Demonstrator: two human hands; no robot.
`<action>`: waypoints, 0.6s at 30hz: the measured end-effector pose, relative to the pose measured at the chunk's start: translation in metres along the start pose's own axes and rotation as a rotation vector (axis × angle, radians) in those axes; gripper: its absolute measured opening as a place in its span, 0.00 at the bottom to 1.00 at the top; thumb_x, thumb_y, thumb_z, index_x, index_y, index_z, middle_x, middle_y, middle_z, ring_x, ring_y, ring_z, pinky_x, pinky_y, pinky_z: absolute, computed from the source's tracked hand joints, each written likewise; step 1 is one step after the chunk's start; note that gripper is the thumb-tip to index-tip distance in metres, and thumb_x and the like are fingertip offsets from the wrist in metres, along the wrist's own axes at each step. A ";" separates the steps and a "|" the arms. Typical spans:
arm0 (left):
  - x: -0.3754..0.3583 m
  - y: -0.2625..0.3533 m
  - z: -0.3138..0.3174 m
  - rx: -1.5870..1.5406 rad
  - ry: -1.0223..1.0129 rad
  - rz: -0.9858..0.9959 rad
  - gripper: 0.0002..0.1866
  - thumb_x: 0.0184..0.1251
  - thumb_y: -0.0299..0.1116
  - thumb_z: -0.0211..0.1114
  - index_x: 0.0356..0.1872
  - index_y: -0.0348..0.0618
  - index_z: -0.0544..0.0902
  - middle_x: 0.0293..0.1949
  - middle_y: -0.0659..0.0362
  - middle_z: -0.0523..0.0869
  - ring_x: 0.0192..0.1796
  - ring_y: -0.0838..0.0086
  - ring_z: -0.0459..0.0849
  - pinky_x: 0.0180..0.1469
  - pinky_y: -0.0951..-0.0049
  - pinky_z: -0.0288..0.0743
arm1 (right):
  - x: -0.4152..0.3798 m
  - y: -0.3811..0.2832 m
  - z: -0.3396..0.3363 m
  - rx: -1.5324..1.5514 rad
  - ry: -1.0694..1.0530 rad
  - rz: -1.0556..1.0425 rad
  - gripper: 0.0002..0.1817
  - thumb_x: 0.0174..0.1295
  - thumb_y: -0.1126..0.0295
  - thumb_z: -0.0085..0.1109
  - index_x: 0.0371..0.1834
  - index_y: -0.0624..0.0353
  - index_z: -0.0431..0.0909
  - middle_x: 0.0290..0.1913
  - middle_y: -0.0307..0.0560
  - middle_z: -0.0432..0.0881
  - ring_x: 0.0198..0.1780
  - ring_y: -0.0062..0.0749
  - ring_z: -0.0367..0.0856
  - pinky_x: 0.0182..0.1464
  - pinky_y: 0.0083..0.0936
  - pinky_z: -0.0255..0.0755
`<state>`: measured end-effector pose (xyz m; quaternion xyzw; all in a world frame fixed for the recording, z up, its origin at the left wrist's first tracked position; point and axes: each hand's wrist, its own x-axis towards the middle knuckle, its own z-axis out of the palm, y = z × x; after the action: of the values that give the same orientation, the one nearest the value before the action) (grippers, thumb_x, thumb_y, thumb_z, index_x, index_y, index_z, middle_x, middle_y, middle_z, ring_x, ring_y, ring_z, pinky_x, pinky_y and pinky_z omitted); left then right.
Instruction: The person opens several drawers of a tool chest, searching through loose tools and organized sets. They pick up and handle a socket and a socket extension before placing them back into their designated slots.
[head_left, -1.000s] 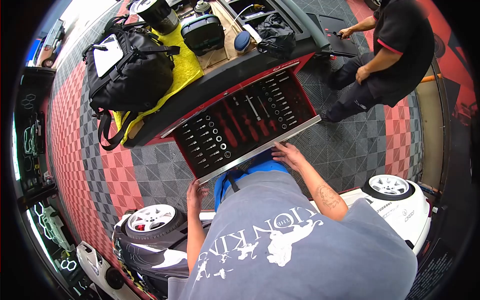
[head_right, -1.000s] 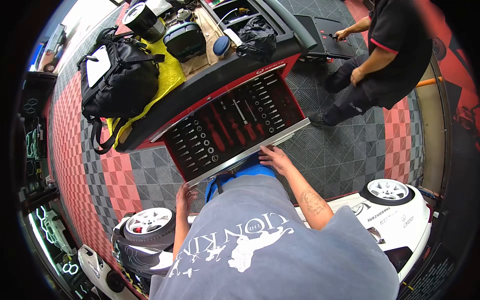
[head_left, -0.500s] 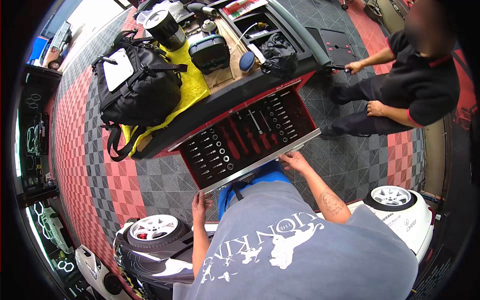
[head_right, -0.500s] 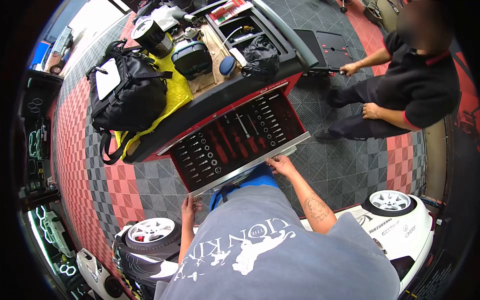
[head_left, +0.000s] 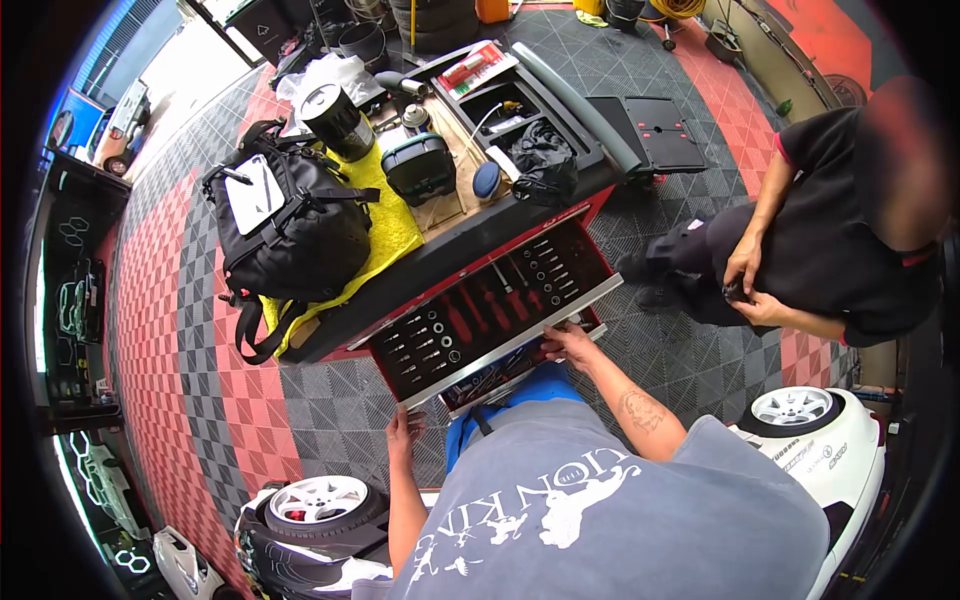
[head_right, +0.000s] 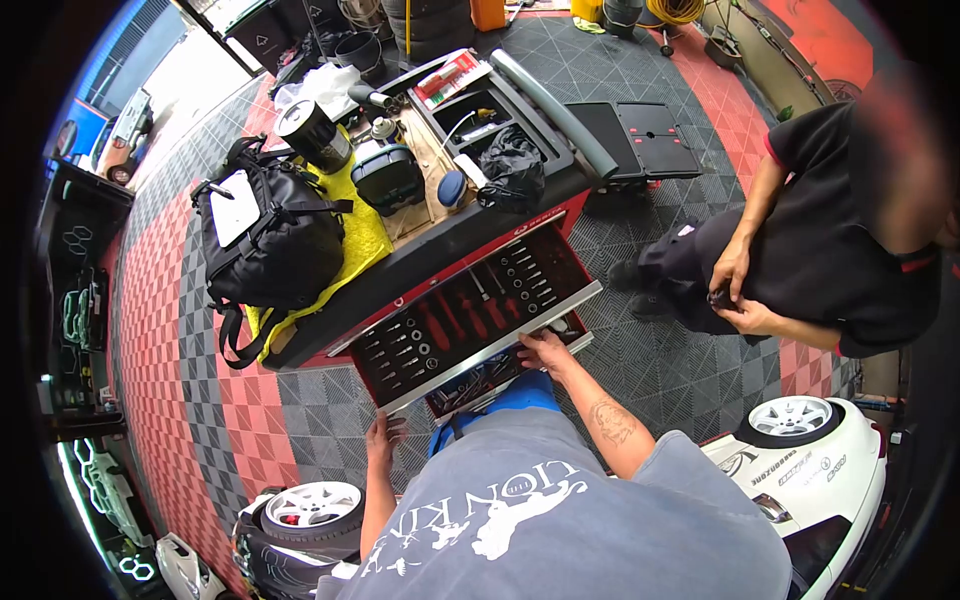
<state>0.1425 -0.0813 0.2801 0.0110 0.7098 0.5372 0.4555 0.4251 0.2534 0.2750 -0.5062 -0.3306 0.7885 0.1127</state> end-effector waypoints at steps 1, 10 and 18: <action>0.003 0.003 0.001 -0.001 0.003 0.001 0.31 0.69 0.59 0.58 0.52 0.36 0.76 0.40 0.50 0.87 0.32 0.72 0.84 0.34 0.75 0.79 | 0.004 0.000 0.001 0.002 0.000 -0.008 0.30 0.60 0.54 0.68 0.56 0.65 0.69 0.51 0.48 0.76 0.44 0.34 0.82 0.40 0.31 0.82; 0.039 0.021 0.004 0.019 0.027 0.079 0.33 0.70 0.62 0.53 0.51 0.36 0.75 0.38 0.49 0.87 0.31 0.70 0.85 0.33 0.72 0.78 | 0.039 -0.013 0.023 0.013 0.069 -0.091 0.23 0.61 0.54 0.66 0.50 0.60 0.73 0.37 0.41 0.82 0.35 0.28 0.84 0.35 0.25 0.82; 0.101 0.029 -0.044 0.171 -0.242 -0.038 0.31 0.71 0.59 0.49 0.62 0.45 0.72 0.47 0.52 0.85 0.42 0.62 0.85 0.46 0.58 0.80 | 0.044 0.103 -0.016 -0.594 0.168 -0.200 0.19 0.55 0.53 0.69 0.40 0.57 0.85 0.28 0.43 0.84 0.28 0.30 0.82 0.31 0.29 0.77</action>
<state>0.0406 -0.0512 0.2391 0.1010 0.6930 0.4609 0.5451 0.4351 0.2046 0.1734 -0.5451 -0.5839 0.5983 0.0639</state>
